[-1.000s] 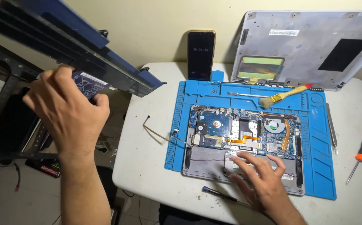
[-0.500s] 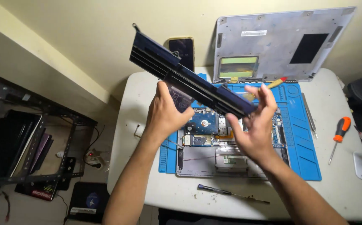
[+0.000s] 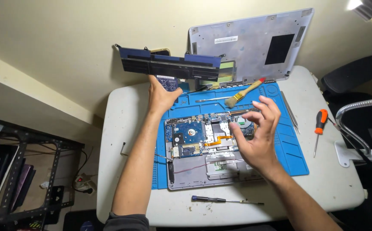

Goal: Reconnecting internal ribbon cables and installing the battery into a laptop during a repair process.

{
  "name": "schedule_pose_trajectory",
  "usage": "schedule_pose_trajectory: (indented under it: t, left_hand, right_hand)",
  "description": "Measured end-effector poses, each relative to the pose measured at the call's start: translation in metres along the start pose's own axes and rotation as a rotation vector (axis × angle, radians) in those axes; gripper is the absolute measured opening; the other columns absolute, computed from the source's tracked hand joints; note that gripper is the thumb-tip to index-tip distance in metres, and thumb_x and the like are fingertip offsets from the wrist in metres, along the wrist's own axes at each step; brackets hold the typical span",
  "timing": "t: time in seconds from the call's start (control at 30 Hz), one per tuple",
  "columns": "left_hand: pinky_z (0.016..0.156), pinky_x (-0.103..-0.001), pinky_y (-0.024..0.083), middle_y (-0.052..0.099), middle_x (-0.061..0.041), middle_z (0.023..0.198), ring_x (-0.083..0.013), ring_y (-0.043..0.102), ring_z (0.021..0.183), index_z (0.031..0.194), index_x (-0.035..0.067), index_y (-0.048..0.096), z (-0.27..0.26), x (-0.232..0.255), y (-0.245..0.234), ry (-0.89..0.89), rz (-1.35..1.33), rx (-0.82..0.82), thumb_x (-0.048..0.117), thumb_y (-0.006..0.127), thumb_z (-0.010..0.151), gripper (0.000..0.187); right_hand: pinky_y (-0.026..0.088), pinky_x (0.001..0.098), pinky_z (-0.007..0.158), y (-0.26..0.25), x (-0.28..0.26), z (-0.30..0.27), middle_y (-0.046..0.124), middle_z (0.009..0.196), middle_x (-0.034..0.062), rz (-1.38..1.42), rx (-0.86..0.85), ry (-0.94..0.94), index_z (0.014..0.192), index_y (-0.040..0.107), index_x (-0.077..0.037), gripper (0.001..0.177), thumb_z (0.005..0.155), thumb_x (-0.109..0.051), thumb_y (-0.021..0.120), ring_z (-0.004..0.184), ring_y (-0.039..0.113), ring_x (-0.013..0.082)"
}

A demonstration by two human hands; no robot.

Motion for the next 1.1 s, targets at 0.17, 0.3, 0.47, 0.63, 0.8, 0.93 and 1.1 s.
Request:
schedule_pose_trajectory:
  t: [0.17, 0.3, 0.47, 0.63, 0.8, 0.93, 1.1]
  left_hand:
    - [0.089, -0.054, 0.059, 0.065, -0.023, 0.122, -0.0403, 0.068, 0.113, 0.137, -0.001, 0.036, -0.008, 0.018, -0.005, -0.044, 0.046, 0.002, 0.02, 0.083, 0.071, 0.084]
    - [0.088, -0.056, 0.059, 0.064, -0.027, 0.122, -0.0439, 0.068, 0.112, 0.137, -0.004, 0.036, -0.02, 0.024, -0.009, -0.023, 0.03, 0.005, 0.018, 0.082, 0.073, 0.082]
    - [0.089, -0.056, 0.059, 0.064, -0.028, 0.122, -0.0446, 0.068, 0.112, 0.139, -0.005, 0.034, -0.04, 0.04, -0.014, 0.003, 0.075, 0.004, 0.016, 0.082, 0.075, 0.083]
    - [0.08, -0.054, 0.058, 0.067, -0.027, 0.111, -0.0434, 0.072, 0.103, 0.136, -0.006, 0.037, -0.069, 0.066, -0.022, 0.057, 0.11, -0.022, 0.024, 0.086, 0.078, 0.081]
    - [0.078, -0.061, 0.057, 0.066, -0.034, 0.106, -0.0498, 0.071, 0.1, 0.133, -0.012, 0.035, -0.106, 0.108, -0.017, 0.12, 0.053, -0.132, 0.025, 0.079, 0.09, 0.072]
    - [0.082, -0.065, 0.053, 0.062, -0.038, 0.105, -0.0536, 0.067, 0.102, 0.131, -0.013, 0.033, -0.132, 0.094, -0.003, 0.15, -0.058, -0.225, 0.015, 0.058, 0.103, 0.047]
    - [0.094, -0.063, 0.049, 0.057, -0.034, 0.11, -0.0476, 0.064, 0.105, 0.13, -0.01, 0.032, -0.157, 0.112, -0.008, 0.21, -0.144, -0.388, 0.007, 0.04, 0.106, 0.031]
  right_hand:
    - [0.055, 0.0552, 0.09, -0.025, 0.009, -0.029, 0.024, 0.144, 0.0233, -0.011, 0.022, 0.063, 0.141, 0.031, -0.002, 0.069, 0.089, -0.009, 0.076, 0.092, 0.064, 0.035]
    - [0.055, 0.0545, 0.091, -0.04, 0.012, -0.04, 0.024, 0.143, 0.0252, -0.023, 0.047, 0.073, 0.138, 0.03, 0.002, 0.068, 0.089, -0.005, 0.076, 0.089, 0.064, 0.0364]
    - [0.056, 0.0537, 0.091, -0.043, 0.018, -0.036, 0.026, 0.141, 0.025, -0.082, 0.0, 0.013, 0.136, 0.033, 0.004, 0.065, 0.089, -0.005, 0.077, 0.093, 0.064, 0.0373]
    - [0.051, 0.0511, 0.101, -0.028, 0.007, -0.013, 0.047, 0.136, 0.0218, -0.295, -0.069, -0.247, 0.132, 0.053, 0.002, 0.056, 0.087, -0.014, 0.083, 0.12, 0.057, 0.0432]
    - [0.031, 0.0496, 0.115, 0.005, 0.003, 0.006, 0.061, 0.148, 0.012, -0.882, -0.012, -0.584, 0.147, 0.061, -0.016, 0.049, 0.102, -0.034, 0.069, 0.133, 0.047, 0.0326]
    - [0.018, 0.0574, 0.115, 0.016, 0.019, 0.028, 0.06, 0.152, 0.0138, -0.928, -0.023, -0.528, 0.153, 0.059, -0.011, 0.048, 0.107, -0.022, 0.066, 0.137, 0.048, 0.0341]
    - [0.036, 0.0509, 0.111, 0.009, 0.022, 0.042, 0.069, 0.135, 0.0105, -0.811, 0.1, -0.568, 0.137, 0.069, -0.009, 0.031, 0.11, -0.021, 0.059, 0.122, 0.063, 0.0313]
Point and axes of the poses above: each hand's wrist, its own z-axis towards the middle knuckle, its own y-axis out of the palm, x = y × z, the point moved 5 cm from there along z, towards the middle knuckle
